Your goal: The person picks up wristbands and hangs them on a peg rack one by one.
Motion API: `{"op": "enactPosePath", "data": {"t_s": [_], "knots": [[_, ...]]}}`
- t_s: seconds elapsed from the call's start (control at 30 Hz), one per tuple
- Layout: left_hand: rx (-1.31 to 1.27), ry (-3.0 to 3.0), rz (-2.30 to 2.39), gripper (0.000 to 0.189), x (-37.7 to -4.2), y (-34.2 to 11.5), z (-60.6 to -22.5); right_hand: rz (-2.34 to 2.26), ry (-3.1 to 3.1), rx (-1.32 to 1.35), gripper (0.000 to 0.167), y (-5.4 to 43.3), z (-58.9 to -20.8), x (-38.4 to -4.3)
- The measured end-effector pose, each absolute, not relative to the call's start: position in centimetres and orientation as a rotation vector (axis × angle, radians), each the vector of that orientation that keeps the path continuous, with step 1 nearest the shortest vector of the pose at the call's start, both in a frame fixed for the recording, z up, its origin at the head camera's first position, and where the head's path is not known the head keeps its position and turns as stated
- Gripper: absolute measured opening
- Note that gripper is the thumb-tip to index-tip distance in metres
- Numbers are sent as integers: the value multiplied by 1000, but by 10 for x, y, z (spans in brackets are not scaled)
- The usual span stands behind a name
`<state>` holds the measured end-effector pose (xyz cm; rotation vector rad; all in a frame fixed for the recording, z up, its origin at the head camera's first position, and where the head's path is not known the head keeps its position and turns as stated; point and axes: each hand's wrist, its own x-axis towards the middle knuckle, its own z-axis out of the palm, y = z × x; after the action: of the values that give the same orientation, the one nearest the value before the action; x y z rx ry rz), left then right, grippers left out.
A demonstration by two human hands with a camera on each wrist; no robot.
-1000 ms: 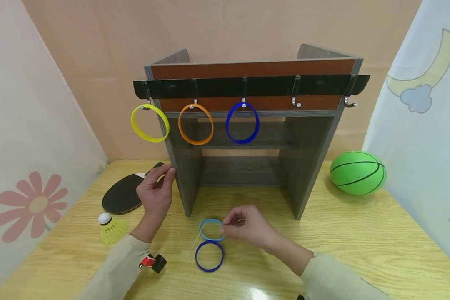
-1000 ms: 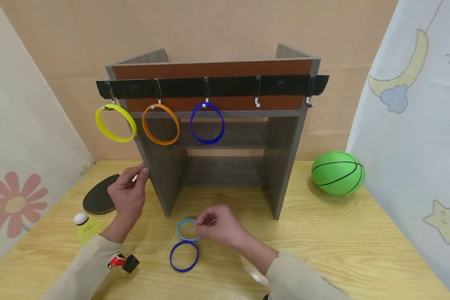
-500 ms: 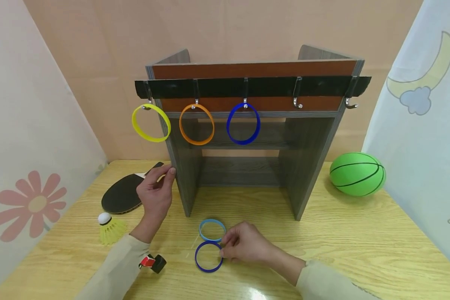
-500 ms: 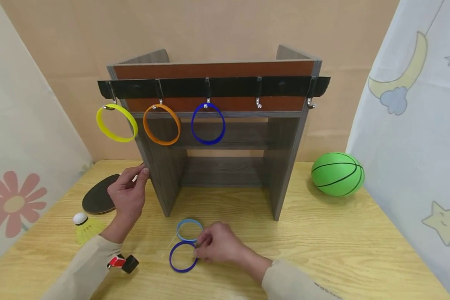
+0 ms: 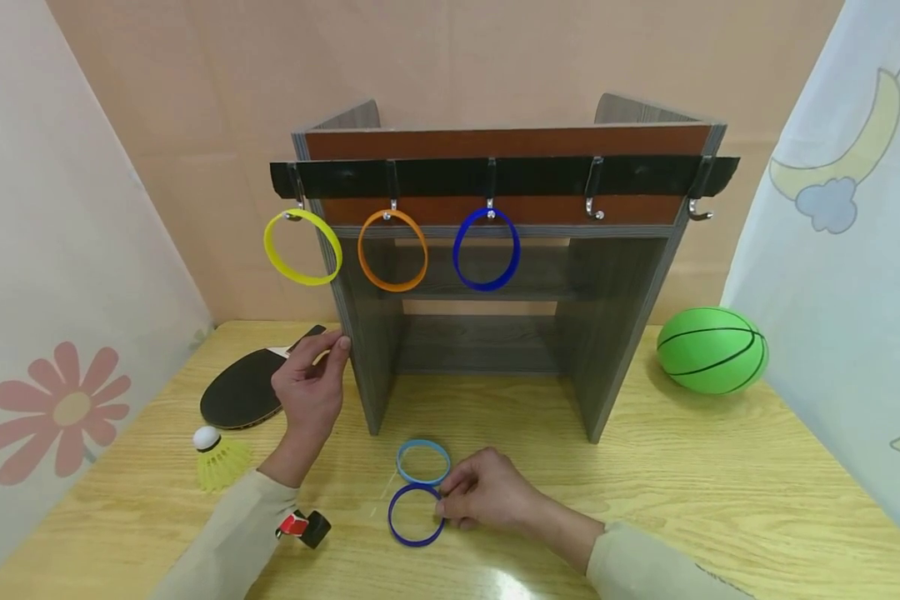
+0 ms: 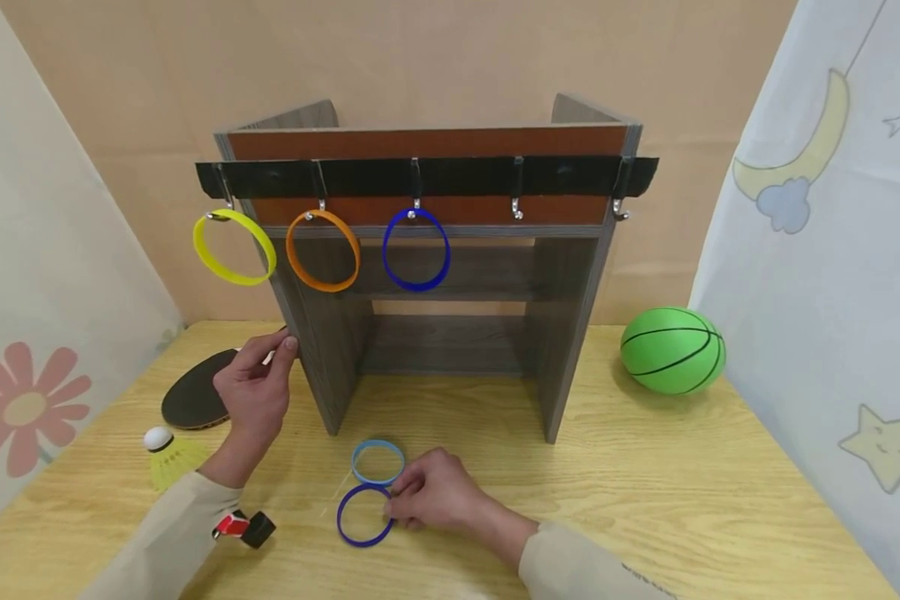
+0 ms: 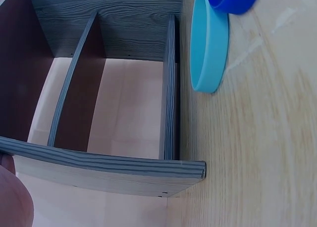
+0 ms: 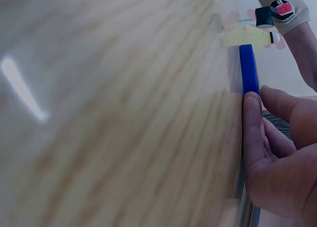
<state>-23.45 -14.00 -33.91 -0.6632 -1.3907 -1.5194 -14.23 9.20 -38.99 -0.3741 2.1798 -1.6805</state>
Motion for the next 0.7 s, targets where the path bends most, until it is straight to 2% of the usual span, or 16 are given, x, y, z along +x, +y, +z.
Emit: {"op": "enactPosePath", "data": {"t_s": [0.7], "knots": [[-699, -1348, -1553, 9, -236, -139, -340, -1591, 2253, -354, 9, 87, -387, -144]]}}
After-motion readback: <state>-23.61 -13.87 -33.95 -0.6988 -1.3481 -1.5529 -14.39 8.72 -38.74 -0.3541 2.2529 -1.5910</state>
